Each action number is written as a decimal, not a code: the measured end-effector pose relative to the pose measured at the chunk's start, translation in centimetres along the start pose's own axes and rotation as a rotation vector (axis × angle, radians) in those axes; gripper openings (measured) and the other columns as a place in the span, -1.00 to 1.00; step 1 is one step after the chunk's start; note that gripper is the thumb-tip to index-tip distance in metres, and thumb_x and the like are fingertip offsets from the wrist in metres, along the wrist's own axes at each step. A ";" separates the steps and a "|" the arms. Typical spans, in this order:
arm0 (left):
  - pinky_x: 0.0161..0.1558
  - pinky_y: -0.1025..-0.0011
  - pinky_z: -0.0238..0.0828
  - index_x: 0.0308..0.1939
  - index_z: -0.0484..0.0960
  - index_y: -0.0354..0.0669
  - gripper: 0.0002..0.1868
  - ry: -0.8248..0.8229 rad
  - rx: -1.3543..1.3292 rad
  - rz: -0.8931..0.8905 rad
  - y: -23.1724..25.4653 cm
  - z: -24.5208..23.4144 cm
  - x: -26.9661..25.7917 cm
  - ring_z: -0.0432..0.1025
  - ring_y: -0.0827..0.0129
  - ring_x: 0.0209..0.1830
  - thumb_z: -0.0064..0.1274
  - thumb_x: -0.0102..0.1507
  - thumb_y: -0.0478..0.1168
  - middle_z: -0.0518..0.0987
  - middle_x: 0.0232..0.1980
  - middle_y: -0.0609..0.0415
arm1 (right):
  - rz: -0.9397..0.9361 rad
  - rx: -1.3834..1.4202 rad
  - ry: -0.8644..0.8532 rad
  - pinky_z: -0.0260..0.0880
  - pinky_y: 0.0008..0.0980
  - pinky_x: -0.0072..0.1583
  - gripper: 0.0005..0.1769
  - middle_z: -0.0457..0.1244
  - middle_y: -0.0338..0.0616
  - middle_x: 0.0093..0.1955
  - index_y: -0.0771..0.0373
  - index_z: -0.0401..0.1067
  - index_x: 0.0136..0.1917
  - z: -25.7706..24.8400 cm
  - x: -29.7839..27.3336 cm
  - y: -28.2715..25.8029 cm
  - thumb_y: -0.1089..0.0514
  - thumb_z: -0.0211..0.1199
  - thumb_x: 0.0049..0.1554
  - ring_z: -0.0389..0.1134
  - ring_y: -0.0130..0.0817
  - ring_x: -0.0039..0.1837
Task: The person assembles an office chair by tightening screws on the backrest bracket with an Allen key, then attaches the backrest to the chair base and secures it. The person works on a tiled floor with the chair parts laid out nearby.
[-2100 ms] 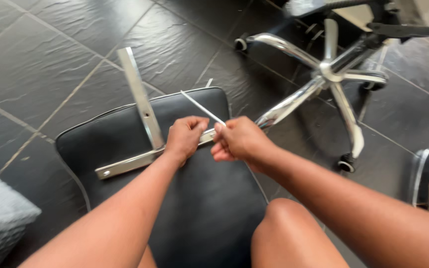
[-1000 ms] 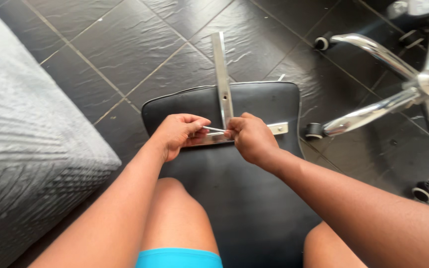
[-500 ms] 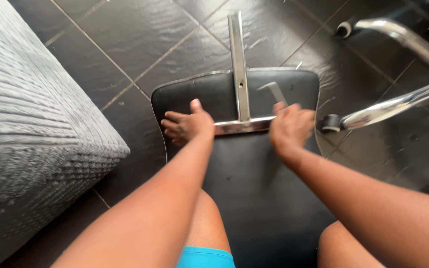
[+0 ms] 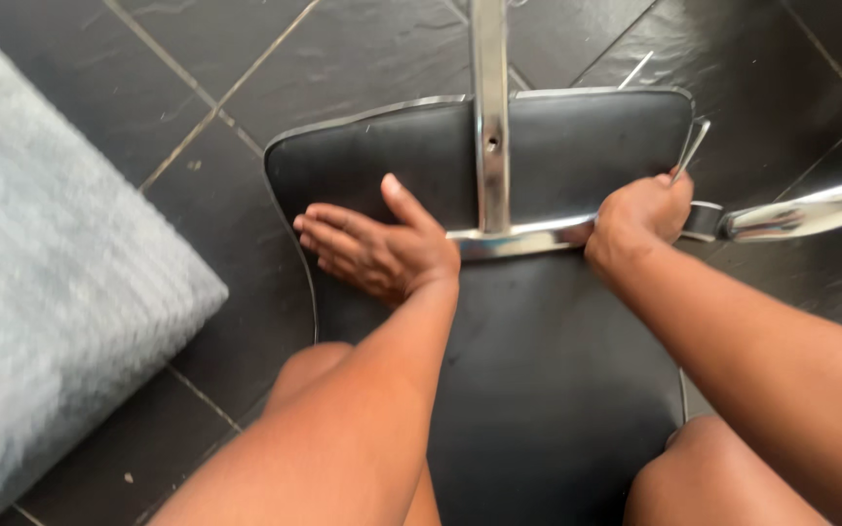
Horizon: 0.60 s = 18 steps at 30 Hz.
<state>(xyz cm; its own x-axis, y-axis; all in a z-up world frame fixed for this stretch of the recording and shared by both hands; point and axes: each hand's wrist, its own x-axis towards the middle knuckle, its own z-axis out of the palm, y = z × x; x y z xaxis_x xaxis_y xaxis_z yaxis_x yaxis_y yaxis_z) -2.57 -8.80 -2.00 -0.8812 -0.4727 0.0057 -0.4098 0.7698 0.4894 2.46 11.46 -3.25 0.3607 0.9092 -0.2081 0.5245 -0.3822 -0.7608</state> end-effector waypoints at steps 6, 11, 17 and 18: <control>0.58 -0.07 -0.20 0.58 0.00 -0.47 -0.03 -0.064 0.030 0.019 0.2 -0.3 0.0 -0.10 -0.23 0.66 -0.22 0.41 0.29 -0.05 0.66 -0.39 | -0.131 -0.324 0.053 0.37 -0.16 0.20 -0.60 0.36 -0.08 0.21 -0.03 0.44 0.28 -1.0 -1.4 0.1 -0.01 -0.05 0.26 0.40 -0.05 0.15; 0.63 -0.05 -0.19 0.60 -0.04 -0.48 -0.05 -0.052 0.044 0.067 0.4 -0.3 0.3 -0.10 -0.23 0.70 -0.21 0.43 0.25 -0.07 0.67 -0.43 | -0.129 -0.370 -0.033 0.42 -0.17 0.19 -0.60 0.39 -0.05 0.17 -0.05 0.44 0.32 -0.7 -2.0 -0.7 0.02 -0.09 0.30 0.44 -0.07 0.15; 0.65 -0.06 -0.19 0.62 -0.09 -0.49 -0.04 -0.085 0.034 0.114 -0.4 0.0 0.0 -0.12 -0.25 0.71 -0.23 0.44 0.23 -0.10 0.67 -0.45 | -0.125 -0.521 0.054 0.40 -0.13 0.14 -0.64 0.39 -0.01 0.15 -0.01 0.41 0.28 -0.3 -1.7 -0.7 0.01 -0.07 0.29 0.43 0.01 0.11; 0.66 -0.06 -0.19 0.62 -0.09 -0.49 -0.04 -0.083 0.026 0.116 -0.2 0.0 0.0 -0.12 -0.24 0.71 -0.23 0.44 0.23 -0.10 0.68 -0.45 | -0.135 -0.538 0.044 0.39 -0.12 0.15 -0.64 0.39 0.00 0.16 0.00 0.41 0.28 -0.3 -1.7 -0.8 0.02 -0.07 0.30 0.43 0.02 0.12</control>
<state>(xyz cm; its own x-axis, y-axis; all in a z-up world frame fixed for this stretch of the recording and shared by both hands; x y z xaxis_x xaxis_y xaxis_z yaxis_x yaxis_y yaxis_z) -2.50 -8.93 -2.07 -0.9390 -0.3438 -0.0115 -0.3091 0.8286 0.4667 1.65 10.16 -2.07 0.2888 0.9526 -0.0954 0.8839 -0.3036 -0.3556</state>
